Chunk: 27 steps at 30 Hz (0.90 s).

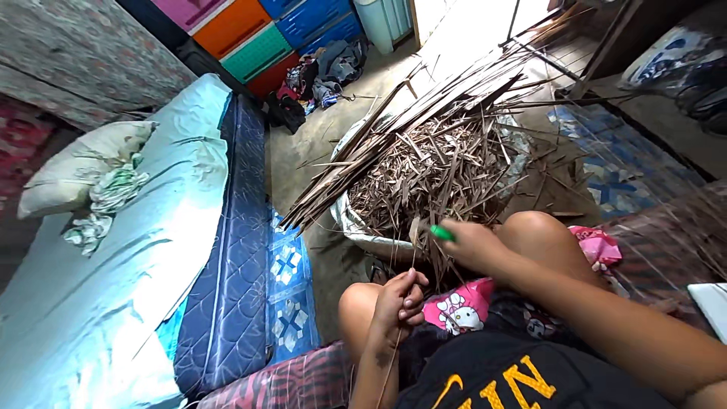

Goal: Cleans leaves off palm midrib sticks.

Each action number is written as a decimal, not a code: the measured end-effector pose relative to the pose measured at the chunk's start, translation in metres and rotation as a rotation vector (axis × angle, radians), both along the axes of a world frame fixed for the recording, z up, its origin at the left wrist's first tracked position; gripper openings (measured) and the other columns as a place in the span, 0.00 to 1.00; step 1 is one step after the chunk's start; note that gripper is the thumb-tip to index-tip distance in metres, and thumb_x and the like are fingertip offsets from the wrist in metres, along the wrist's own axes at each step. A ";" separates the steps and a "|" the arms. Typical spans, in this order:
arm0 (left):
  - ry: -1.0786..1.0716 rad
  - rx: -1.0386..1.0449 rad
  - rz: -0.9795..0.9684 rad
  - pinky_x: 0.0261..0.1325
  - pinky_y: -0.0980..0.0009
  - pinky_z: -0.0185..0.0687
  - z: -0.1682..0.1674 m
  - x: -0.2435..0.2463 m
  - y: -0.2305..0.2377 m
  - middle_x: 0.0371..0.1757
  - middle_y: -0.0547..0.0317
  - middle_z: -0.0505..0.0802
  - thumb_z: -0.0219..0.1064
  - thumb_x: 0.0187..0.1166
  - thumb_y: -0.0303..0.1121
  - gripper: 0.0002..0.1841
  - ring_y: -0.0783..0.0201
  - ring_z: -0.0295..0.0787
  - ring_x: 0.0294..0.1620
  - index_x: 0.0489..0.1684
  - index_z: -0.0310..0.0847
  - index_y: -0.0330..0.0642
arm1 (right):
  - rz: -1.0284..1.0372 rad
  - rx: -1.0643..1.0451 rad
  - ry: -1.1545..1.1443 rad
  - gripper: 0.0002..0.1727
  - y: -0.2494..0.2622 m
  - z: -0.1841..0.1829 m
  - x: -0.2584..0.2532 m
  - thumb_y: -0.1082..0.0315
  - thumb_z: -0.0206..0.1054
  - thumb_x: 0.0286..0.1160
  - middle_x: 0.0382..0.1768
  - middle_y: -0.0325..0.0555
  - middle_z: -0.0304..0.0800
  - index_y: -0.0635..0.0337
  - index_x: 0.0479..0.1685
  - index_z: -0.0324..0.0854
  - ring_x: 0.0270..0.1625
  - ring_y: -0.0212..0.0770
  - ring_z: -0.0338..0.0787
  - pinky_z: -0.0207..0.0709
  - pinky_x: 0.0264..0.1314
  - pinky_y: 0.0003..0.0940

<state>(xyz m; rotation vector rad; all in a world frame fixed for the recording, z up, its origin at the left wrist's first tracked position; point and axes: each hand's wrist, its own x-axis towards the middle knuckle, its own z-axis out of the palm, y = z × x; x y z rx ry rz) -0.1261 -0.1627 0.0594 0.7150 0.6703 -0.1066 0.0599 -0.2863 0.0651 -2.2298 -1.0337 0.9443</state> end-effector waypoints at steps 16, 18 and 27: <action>0.335 0.634 -0.093 0.10 0.83 0.54 0.002 0.008 0.001 0.09 0.71 0.69 0.51 0.93 0.30 0.16 0.79 0.58 0.06 0.41 0.84 0.32 | 0.208 -0.339 -0.087 0.17 0.032 0.013 -0.039 0.63 0.56 0.89 0.56 0.67 0.89 0.66 0.62 0.78 0.61 0.70 0.89 0.79 0.56 0.69; 0.338 0.698 -0.129 0.11 0.82 0.54 0.007 0.007 0.000 0.09 0.71 0.69 0.52 0.93 0.29 0.16 0.79 0.57 0.07 0.42 0.87 0.31 | 0.117 -0.345 -0.091 0.17 0.032 -0.001 -0.030 0.64 0.55 0.88 0.57 0.69 0.88 0.67 0.63 0.78 0.61 0.71 0.89 0.79 0.56 0.69; 0.323 0.606 -0.112 0.10 0.82 0.52 0.003 0.002 0.003 0.09 0.71 0.67 0.49 0.94 0.31 0.17 0.79 0.56 0.06 0.47 0.86 0.31 | -0.004 -0.261 0.009 0.17 0.036 0.006 -0.008 0.61 0.56 0.88 0.57 0.65 0.88 0.63 0.63 0.80 0.64 0.66 0.88 0.77 0.61 0.68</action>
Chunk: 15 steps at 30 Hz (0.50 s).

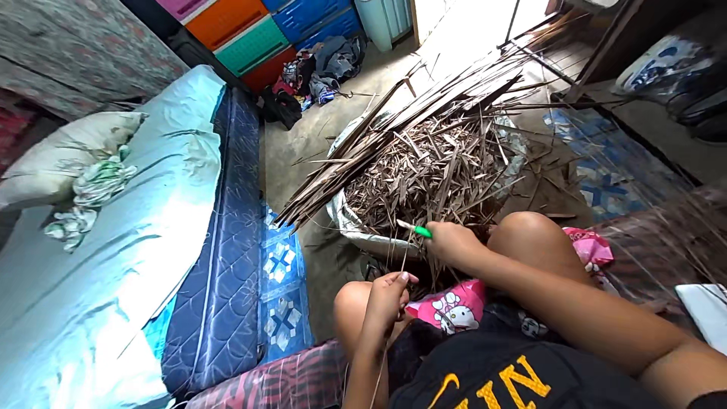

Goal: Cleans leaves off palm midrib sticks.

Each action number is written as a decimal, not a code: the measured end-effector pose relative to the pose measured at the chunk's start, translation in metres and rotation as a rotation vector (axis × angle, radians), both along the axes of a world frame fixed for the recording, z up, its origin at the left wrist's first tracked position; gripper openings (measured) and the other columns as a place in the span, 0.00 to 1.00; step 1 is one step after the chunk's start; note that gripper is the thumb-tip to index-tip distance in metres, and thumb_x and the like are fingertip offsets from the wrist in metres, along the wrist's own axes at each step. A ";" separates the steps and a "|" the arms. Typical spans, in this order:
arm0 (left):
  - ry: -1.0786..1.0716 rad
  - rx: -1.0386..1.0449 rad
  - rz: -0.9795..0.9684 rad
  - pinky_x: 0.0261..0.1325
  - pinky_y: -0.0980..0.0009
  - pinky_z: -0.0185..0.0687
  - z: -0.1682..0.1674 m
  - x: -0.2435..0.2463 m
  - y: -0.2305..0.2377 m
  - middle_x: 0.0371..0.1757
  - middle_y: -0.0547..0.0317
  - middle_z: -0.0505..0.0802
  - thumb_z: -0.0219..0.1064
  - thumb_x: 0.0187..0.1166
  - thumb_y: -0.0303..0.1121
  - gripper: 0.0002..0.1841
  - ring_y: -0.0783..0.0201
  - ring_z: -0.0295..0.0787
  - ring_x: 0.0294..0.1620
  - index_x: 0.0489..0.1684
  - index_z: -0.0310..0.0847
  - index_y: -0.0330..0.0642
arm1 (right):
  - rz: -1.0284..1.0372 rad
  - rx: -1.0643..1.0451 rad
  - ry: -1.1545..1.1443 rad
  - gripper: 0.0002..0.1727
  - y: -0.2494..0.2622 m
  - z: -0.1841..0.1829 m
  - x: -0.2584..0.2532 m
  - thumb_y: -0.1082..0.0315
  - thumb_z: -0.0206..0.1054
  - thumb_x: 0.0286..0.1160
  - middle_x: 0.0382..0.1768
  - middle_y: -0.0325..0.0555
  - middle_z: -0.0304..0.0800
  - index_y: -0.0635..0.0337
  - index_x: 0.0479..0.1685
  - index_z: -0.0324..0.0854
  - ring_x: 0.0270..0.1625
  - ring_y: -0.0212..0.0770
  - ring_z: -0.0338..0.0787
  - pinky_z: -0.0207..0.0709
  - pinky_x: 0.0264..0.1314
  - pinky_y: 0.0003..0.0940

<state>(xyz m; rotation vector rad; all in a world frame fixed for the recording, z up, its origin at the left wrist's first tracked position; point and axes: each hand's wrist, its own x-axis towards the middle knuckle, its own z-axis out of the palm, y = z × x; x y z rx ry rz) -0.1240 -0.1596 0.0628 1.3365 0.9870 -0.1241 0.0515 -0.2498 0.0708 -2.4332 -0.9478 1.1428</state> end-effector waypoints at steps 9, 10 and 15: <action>-0.089 -0.074 -0.051 0.10 0.84 0.52 0.007 -0.012 -0.001 0.08 0.73 0.67 0.46 0.93 0.29 0.18 0.81 0.55 0.06 0.45 0.85 0.33 | -0.142 -0.041 -0.122 0.19 -0.010 -0.023 0.032 0.62 0.54 0.90 0.60 0.68 0.88 0.65 0.67 0.79 0.66 0.69 0.87 0.77 0.62 0.70; -0.100 -0.097 -0.043 0.09 0.84 0.52 0.007 -0.014 0.000 0.08 0.73 0.67 0.46 0.93 0.29 0.18 0.81 0.55 0.05 0.45 0.85 0.33 | -0.202 0.002 -0.103 0.19 -0.011 -0.023 0.044 0.59 0.54 0.91 0.58 0.66 0.89 0.63 0.66 0.79 0.65 0.67 0.88 0.76 0.63 0.68; -0.194 -0.292 -0.095 0.08 0.86 0.53 -0.007 -0.027 0.006 0.07 0.75 0.69 0.44 0.92 0.31 0.19 0.83 0.57 0.04 0.45 0.85 0.36 | -0.209 0.496 0.416 0.21 -0.023 -0.034 0.038 0.58 0.59 0.90 0.39 0.43 0.81 0.55 0.76 0.75 0.30 0.33 0.76 0.72 0.34 0.32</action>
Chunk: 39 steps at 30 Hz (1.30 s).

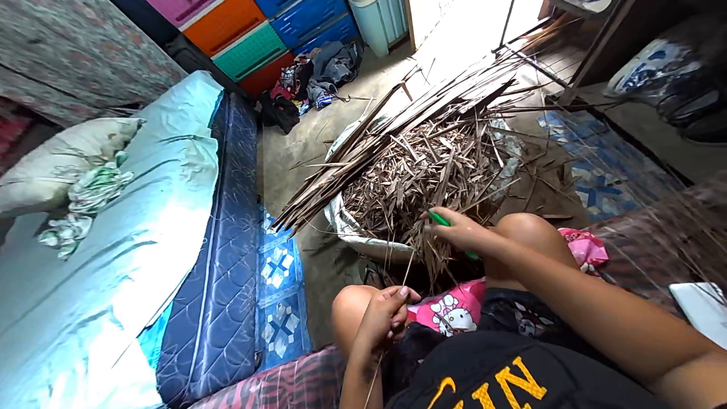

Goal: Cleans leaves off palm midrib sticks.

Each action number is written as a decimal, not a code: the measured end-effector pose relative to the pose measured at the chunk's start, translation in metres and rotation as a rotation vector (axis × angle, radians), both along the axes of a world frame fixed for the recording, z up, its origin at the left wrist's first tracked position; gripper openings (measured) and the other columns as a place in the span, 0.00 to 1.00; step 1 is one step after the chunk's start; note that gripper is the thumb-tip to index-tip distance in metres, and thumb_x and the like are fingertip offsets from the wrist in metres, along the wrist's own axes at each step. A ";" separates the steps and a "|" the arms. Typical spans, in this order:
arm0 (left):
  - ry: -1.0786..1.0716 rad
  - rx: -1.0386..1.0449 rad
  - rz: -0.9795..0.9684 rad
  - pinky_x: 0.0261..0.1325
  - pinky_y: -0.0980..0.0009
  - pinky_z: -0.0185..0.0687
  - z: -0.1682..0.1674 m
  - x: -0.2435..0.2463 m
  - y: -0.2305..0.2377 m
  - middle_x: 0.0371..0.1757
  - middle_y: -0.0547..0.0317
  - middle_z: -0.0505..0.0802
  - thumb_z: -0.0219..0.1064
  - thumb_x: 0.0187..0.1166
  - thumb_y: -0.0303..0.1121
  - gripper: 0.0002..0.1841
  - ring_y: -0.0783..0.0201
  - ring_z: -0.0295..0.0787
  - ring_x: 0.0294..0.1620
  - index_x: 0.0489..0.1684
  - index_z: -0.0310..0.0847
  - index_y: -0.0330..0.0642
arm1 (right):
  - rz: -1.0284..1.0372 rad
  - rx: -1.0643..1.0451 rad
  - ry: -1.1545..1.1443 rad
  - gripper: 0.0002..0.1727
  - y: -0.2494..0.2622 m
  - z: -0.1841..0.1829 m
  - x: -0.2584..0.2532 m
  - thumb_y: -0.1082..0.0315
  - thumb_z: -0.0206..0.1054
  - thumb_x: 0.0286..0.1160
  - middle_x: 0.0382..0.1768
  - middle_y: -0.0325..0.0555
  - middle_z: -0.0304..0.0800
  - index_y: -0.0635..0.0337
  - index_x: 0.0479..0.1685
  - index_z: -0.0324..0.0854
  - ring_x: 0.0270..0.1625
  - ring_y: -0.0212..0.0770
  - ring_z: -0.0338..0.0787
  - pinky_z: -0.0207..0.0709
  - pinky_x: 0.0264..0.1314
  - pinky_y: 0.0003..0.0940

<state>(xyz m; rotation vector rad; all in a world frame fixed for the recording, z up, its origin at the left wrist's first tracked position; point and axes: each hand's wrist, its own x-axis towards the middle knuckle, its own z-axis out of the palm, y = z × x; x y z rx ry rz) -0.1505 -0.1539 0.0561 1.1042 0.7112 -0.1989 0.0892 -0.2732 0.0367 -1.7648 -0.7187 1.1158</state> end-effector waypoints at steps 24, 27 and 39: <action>-0.171 0.001 0.102 0.08 0.86 0.57 -0.003 0.017 -0.007 0.08 0.74 0.73 0.45 0.91 0.32 0.18 0.83 0.61 0.04 0.44 0.83 0.38 | 0.272 0.199 0.064 0.36 -0.033 -0.009 -0.044 0.53 0.50 0.92 0.44 0.45 0.82 0.49 0.98 0.46 0.34 0.30 0.79 0.77 0.42 0.30; -0.179 0.005 0.071 0.09 0.86 0.57 -0.004 0.013 -0.005 0.08 0.75 0.73 0.46 0.90 0.33 0.17 0.83 0.61 0.05 0.44 0.84 0.39 | 0.226 0.246 0.151 0.34 -0.033 -0.009 -0.040 0.56 0.52 0.92 0.38 0.38 0.80 0.48 0.97 0.51 0.28 0.24 0.75 0.73 0.33 0.22; -0.090 0.004 0.114 0.09 0.86 0.56 0.000 0.022 -0.015 0.09 0.74 0.69 0.43 0.94 0.33 0.17 0.82 0.59 0.05 0.43 0.79 0.39 | 0.158 -0.126 -0.519 0.26 -0.008 -0.008 -0.053 0.54 0.50 0.95 0.60 0.57 0.92 0.30 0.90 0.67 0.62 0.61 0.91 0.78 0.64 0.63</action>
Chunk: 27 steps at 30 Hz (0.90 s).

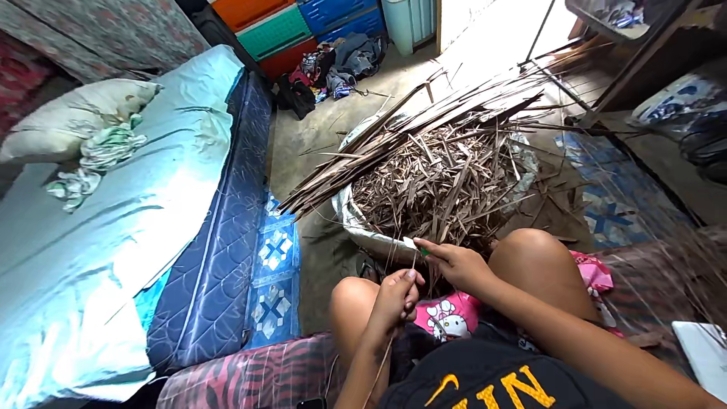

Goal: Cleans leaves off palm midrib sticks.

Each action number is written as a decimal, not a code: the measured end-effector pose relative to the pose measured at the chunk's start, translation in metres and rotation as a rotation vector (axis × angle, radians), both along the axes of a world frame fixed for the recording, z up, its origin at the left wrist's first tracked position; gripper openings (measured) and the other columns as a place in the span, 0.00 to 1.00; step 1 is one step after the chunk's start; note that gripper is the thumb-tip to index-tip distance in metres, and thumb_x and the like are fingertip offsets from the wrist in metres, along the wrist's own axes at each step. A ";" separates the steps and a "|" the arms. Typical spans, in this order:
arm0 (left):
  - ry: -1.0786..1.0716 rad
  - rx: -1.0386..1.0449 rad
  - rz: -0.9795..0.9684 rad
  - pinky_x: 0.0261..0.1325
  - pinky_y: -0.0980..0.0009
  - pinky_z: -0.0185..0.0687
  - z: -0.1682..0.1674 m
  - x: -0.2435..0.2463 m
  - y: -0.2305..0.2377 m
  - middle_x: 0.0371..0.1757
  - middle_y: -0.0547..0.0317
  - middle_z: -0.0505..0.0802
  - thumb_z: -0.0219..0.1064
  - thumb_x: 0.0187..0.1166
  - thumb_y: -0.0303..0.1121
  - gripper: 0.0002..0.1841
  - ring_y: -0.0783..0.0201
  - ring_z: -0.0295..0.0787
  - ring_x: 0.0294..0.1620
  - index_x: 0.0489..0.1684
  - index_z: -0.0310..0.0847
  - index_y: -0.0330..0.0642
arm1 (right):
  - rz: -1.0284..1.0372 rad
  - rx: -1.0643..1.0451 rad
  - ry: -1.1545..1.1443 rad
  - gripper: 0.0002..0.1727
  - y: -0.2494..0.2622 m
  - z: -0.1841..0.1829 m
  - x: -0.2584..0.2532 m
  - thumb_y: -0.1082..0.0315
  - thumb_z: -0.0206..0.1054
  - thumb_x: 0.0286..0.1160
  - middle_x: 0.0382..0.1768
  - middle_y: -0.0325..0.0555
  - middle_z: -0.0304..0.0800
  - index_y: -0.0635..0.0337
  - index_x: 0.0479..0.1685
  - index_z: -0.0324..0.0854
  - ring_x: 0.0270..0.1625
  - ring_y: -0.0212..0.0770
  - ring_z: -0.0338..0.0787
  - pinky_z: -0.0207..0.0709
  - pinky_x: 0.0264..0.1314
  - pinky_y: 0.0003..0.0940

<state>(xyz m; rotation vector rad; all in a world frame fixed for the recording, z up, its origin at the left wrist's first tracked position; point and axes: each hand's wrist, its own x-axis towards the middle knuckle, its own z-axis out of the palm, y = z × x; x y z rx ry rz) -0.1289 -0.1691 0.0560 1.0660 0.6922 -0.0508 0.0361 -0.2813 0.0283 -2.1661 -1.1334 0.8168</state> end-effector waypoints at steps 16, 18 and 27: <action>-0.058 -0.250 -0.066 0.08 0.83 0.51 -0.026 -0.009 0.006 0.12 0.69 0.71 0.40 0.85 0.25 0.34 0.79 0.56 0.05 0.96 0.38 0.42 | -0.274 -0.193 -0.045 0.22 0.020 0.013 0.049 0.58 0.63 0.86 0.54 0.62 0.91 0.56 0.75 0.74 0.57 0.63 0.91 0.80 0.59 0.65; -0.048 -0.291 -0.075 0.07 0.84 0.51 -0.034 -0.011 0.006 0.13 0.67 0.73 0.39 0.85 0.25 0.35 0.79 0.56 0.05 0.97 0.36 0.46 | -0.043 -0.113 0.156 0.29 0.010 0.017 0.037 0.62 0.67 0.82 0.52 0.61 0.90 0.56 0.82 0.71 0.51 0.59 0.90 0.82 0.57 0.60; -0.075 -0.306 -0.149 0.09 0.85 0.55 -0.025 -0.006 0.016 0.14 0.66 0.78 0.42 0.84 0.25 0.36 0.80 0.60 0.06 0.95 0.36 0.53 | 0.254 -0.023 0.038 0.18 -0.018 0.040 0.002 0.64 0.65 0.81 0.44 0.62 0.91 0.61 0.66 0.79 0.49 0.64 0.92 0.80 0.52 0.67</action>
